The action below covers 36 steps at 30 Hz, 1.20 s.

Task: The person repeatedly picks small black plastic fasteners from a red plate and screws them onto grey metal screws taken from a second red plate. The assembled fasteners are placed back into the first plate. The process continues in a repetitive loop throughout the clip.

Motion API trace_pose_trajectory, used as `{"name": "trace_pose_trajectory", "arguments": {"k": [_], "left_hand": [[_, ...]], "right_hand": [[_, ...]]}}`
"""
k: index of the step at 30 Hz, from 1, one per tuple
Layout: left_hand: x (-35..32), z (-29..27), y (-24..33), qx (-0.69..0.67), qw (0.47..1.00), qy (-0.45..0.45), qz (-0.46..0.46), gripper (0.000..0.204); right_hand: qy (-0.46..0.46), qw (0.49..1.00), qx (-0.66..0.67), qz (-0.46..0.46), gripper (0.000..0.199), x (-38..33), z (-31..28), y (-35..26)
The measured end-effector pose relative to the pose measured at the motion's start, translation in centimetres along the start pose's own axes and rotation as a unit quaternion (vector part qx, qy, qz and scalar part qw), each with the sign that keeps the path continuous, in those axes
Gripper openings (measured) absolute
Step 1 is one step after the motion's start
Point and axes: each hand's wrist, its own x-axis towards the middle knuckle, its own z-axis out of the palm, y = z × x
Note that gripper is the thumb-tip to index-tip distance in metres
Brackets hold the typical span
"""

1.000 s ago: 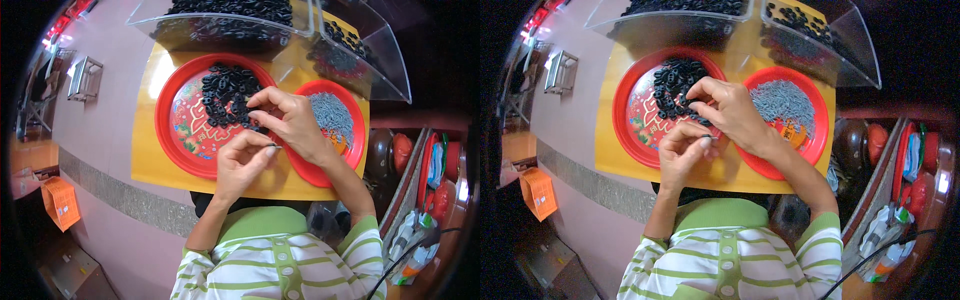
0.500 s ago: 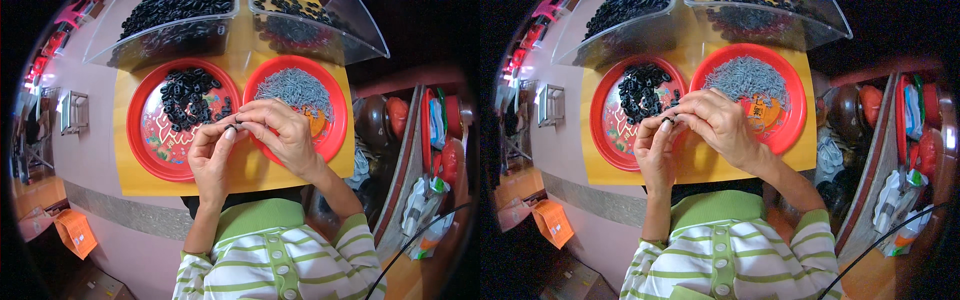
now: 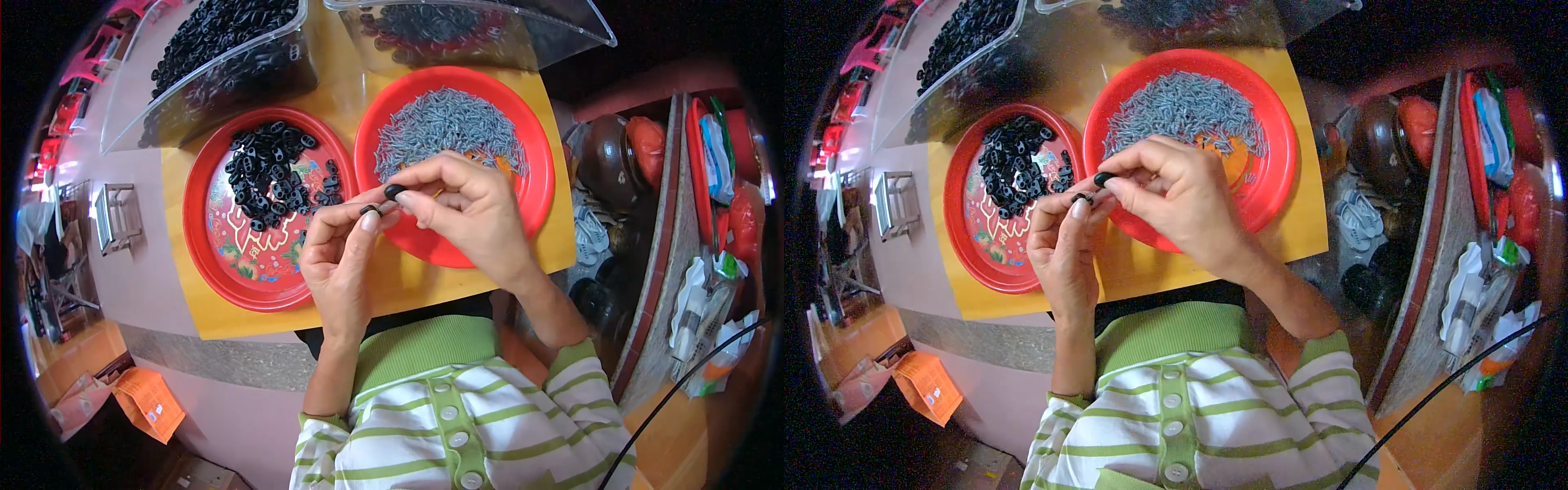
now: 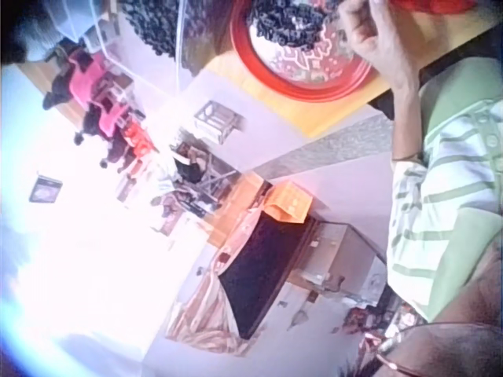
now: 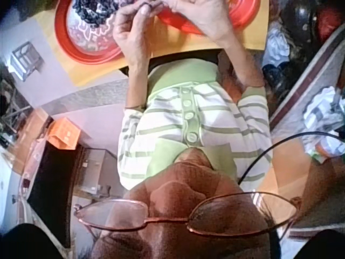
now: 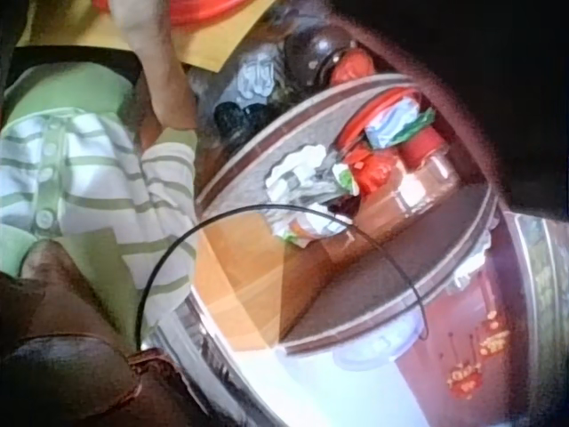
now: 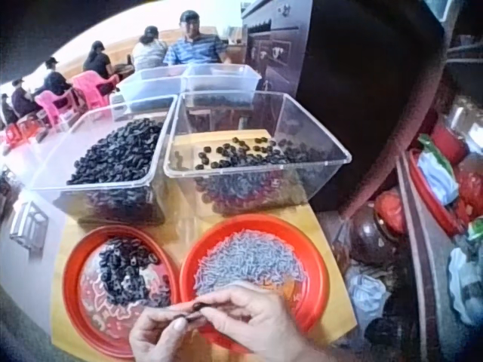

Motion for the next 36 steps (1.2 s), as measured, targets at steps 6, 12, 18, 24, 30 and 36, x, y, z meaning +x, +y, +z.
{"name": "trace_pose_trajectory", "arguments": {"k": [6, 12, 18, 24, 30, 36], "left_hand": [[0.4, 0.1, 0.2, 0.032, 0.999, -0.017, -0.015, 0.007], [0.5, 0.3, 0.1, 0.036, 0.999, -0.011, -0.014, 0.006], [0.5, 0.1, 0.0, 0.048, 0.999, -0.002, -0.011, 0.005], [0.2, 0.0, 0.6, 0.051, 0.997, 0.014, -0.058, 0.008], [0.2, 0.0, 0.8, 0.072, 0.996, 0.024, -0.046, 0.008], [0.3, -0.4, 1.2, 0.047, 0.996, 0.018, -0.076, 0.008]], "right_hand": [[-0.027, 0.969, 0.201, 0.14, 0.018, -0.2, -1.5, 0.2], [-0.03, 0.966, 0.212, 0.145, 0.018, -0.3, -0.8, 0.4], [-0.03, 0.968, 0.211, 0.134, 0.017, -0.3, -0.4, 0.4], [-0.005, 0.977, 0.194, 0.091, 0.016, -0.6, 0.2, 0.8], [-0.004, 0.984, 0.169, 0.063, 0.016, -0.8, 0.6, 0.8], [-0.03, 0.966, 0.232, 0.109, 0.015, -0.6, 0.4, 0.2]]}}
